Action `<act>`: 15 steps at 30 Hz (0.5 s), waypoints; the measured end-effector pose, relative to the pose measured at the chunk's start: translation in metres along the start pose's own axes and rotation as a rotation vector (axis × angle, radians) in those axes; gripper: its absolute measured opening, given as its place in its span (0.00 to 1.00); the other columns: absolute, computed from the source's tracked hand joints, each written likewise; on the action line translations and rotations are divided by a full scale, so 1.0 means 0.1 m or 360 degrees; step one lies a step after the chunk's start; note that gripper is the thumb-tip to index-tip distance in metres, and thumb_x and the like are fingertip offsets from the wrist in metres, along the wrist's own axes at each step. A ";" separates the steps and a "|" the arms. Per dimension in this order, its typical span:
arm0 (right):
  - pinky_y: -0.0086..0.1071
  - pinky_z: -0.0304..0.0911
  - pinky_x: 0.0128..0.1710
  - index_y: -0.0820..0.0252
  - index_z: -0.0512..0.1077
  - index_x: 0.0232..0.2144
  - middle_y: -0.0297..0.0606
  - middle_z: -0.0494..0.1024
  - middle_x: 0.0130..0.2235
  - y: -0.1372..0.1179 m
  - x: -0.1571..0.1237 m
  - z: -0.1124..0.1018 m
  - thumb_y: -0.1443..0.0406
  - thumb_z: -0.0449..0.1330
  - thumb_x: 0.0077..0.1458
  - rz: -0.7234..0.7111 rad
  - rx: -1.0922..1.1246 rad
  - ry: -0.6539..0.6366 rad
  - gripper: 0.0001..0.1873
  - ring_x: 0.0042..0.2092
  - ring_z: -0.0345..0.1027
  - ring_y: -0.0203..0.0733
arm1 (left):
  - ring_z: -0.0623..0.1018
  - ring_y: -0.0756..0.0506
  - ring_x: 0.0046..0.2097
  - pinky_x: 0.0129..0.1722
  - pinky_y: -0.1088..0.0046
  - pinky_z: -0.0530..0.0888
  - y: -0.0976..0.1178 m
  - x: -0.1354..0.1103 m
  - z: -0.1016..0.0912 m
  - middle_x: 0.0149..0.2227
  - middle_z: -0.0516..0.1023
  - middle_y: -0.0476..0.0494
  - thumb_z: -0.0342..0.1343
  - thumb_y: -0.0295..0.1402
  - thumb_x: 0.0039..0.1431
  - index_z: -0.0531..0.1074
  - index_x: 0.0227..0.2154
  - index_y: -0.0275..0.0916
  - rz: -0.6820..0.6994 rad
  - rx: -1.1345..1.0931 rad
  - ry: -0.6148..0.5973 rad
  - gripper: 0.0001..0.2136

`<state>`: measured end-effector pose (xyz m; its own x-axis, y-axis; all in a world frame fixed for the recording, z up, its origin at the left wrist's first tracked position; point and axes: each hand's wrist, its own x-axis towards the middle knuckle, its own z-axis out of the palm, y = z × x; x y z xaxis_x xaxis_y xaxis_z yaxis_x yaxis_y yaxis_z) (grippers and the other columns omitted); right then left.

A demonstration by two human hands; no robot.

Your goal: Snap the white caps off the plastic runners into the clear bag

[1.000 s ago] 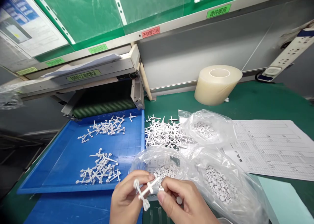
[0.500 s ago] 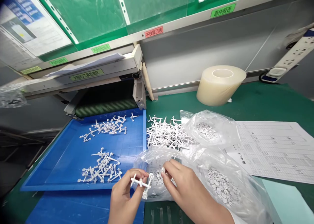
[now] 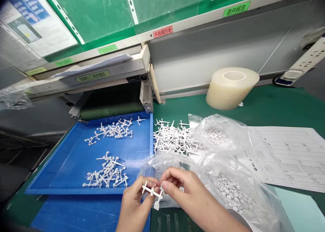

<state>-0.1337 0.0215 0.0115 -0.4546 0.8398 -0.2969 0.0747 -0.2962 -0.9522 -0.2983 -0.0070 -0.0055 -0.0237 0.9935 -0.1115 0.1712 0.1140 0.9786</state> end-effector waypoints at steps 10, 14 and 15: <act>0.28 0.54 0.27 0.59 0.67 0.24 0.30 0.65 0.23 0.08 -0.01 0.05 0.52 0.63 0.50 0.0057 0.0186 0.0092 0.18 0.26 0.58 0.35 | 0.78 0.48 0.28 0.29 0.78 0.72 -0.02 -0.05 0.02 0.26 0.80 0.48 0.56 0.29 0.52 0.72 0.23 0.39 -0.0074 0.0104 0.0002 0.05; 0.30 0.57 0.32 0.56 0.71 0.25 0.32 0.71 0.27 0.11 -0.09 0.01 0.60 0.59 0.56 -0.0330 -0.0394 0.0450 0.09 0.31 0.65 0.40 | 0.77 0.48 0.22 0.24 0.77 0.73 -0.01 -0.04 0.06 0.20 0.76 0.50 0.58 0.32 0.50 0.71 0.22 0.38 -0.0281 -0.0024 0.0028 0.05; 0.30 0.58 0.31 0.56 0.70 0.26 0.32 0.70 0.27 0.13 -0.10 0.01 0.60 0.58 0.57 -0.0340 -0.0380 0.0486 0.09 0.30 0.65 0.40 | 0.77 0.47 0.22 0.24 0.77 0.73 -0.01 -0.04 0.06 0.20 0.76 0.50 0.58 0.32 0.50 0.71 0.22 0.38 -0.0290 -0.0010 0.0044 0.05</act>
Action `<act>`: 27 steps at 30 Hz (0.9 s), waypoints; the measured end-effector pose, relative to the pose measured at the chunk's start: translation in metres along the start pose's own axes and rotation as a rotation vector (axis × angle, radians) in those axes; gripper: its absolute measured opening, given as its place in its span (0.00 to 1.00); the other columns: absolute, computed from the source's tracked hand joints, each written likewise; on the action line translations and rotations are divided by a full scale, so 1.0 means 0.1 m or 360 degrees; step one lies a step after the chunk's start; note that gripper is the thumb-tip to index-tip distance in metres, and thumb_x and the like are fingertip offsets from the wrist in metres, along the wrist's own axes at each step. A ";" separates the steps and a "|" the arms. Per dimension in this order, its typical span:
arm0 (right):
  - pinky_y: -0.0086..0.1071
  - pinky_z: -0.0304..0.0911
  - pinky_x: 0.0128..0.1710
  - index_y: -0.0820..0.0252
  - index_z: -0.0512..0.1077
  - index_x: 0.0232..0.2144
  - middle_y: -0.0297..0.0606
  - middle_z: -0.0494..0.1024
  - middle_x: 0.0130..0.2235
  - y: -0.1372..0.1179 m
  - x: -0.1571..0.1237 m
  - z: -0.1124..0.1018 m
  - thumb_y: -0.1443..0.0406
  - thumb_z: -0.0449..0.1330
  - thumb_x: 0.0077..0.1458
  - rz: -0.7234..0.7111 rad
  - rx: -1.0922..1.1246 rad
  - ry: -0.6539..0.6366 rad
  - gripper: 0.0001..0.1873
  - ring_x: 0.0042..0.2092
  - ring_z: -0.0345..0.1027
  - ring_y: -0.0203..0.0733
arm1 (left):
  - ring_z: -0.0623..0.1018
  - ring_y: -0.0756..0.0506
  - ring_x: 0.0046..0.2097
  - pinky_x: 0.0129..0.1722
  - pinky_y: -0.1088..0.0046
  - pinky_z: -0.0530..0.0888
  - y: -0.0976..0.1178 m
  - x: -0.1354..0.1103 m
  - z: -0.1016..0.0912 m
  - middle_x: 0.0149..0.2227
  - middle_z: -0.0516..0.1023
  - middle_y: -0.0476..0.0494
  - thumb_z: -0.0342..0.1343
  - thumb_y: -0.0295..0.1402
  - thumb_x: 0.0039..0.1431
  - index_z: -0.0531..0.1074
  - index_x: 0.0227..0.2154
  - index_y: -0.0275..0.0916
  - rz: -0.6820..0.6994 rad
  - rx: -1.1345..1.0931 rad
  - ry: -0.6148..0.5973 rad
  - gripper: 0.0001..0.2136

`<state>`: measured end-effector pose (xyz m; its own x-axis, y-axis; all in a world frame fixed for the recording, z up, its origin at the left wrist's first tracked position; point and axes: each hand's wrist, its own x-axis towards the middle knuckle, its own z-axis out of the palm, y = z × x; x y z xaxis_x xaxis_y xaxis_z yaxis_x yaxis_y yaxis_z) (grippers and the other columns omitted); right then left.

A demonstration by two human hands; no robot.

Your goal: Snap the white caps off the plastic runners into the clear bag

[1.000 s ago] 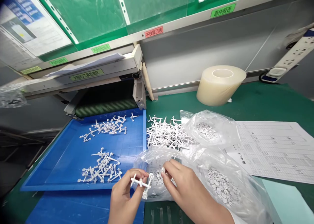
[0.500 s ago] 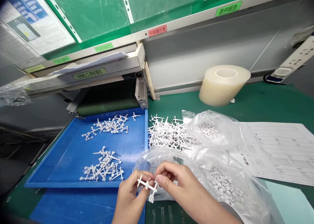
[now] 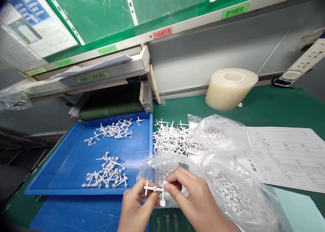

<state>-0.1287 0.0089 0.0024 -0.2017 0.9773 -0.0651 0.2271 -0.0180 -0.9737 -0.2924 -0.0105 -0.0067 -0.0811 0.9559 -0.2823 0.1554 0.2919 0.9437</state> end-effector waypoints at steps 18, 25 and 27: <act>0.27 0.51 0.27 0.59 0.68 0.25 0.29 0.64 0.23 0.12 -0.13 0.18 0.51 0.52 0.60 0.0179 0.0096 -0.0173 0.20 0.26 0.57 0.35 | 0.78 0.49 0.24 0.25 0.78 0.76 -0.17 0.10 0.06 0.24 0.77 0.50 0.56 0.27 0.53 0.70 0.27 0.39 0.0250 0.0002 -0.0010 0.02; 0.26 0.50 0.20 0.58 0.64 0.22 0.28 0.63 0.20 0.08 -0.15 0.09 0.46 0.51 0.59 0.0273 0.0239 -0.0286 0.24 0.20 0.52 0.32 | 0.81 0.46 0.38 0.39 0.76 0.77 -0.21 0.09 -0.12 0.36 0.82 0.37 0.57 0.19 0.55 0.73 0.40 0.33 0.1973 0.0950 0.0488 0.09; 0.25 0.56 0.23 0.57 0.68 0.24 0.29 0.68 0.22 0.06 -0.20 0.05 0.55 0.55 0.60 -0.0084 -0.0076 -0.0087 0.16 0.23 0.61 0.34 | 0.81 0.47 0.37 0.39 0.76 0.77 -0.10 0.19 -0.16 0.34 0.82 0.38 0.54 0.20 0.58 0.72 0.39 0.32 0.1960 0.1007 0.0476 0.07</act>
<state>-0.1277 -0.0120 -0.0037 -0.2663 0.9635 -0.0272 0.2594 0.0445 -0.9647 -0.3116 0.0038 -0.0182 0.2379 0.5865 0.7742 0.6805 -0.6695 0.2980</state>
